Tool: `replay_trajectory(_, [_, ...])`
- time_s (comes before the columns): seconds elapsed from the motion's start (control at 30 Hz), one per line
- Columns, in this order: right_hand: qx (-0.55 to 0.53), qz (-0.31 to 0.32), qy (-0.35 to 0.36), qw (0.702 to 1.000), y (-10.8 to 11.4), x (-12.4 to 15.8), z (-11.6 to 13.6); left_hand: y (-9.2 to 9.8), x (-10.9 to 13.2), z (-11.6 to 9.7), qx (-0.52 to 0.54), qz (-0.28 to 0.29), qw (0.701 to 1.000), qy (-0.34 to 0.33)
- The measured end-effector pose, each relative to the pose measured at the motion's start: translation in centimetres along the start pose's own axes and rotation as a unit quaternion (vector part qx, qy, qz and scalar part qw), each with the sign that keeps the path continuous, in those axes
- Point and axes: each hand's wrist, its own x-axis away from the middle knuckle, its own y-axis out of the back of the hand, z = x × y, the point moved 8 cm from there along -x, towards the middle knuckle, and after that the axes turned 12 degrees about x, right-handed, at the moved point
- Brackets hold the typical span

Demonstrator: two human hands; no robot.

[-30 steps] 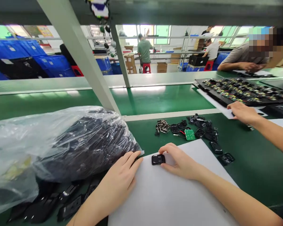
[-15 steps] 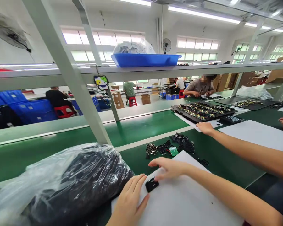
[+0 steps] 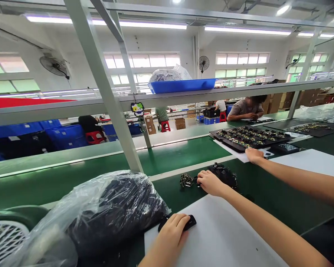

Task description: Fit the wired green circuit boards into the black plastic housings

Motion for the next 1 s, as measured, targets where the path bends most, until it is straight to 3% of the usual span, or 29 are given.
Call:
replay_trajectory(0.1, [0.025, 0.004, 0.002, 1.000, 0.5, -0.8, 0.3, 0.5, -0.3, 0.5, 0.195, -0.004, 0.974, 0.116])
replay_trajectory(0.23, [0.040, 0.012, 0.002, 0.999, -0.5, -1.6, 1.4, 0.2, -1.5, 0.8, 0.514, -0.038, 0.839, 0.177])
replay_trajectory(0.33, [0.033, 0.012, -0.004, 0.999, -1.8, -2.4, 2.2, -0.1, -2.0, 1.8, 0.624, -0.078, 0.755, 0.187])
replay_trajectory(0.4, [0.008, 0.005, -0.004, 1.000, -2.4, -3.0, 2.2, -0.1, -1.9, 2.9, 0.654, -0.105, 0.724, 0.194])
replay_trajectory(0.53, [-0.095, -0.022, -0.004, 0.995, -2.1, -3.5, 1.2, 0.8, -1.1, 4.1, 0.679, -0.143, 0.692, 0.198])
replay_trajectory(0.63, [-0.212, -0.051, -0.021, 0.976, -1.2, -3.1, 0.5, 1.6, -0.9, 3.9, 0.693, -0.150, 0.680, 0.189])
replay_trajectory(0.83, [-0.459, -0.046, -0.028, 0.887, -0.2, -1.9, 2.2, 1.3, -1.0, 3.5, 0.716, -0.114, 0.669, 0.165])
replay_trajectory(1.0, [-0.586, -0.052, -0.045, 0.807, -0.5, -1.3, 3.6, 1.2, -1.3, 2.9, 0.720, -0.088, 0.670, 0.156])
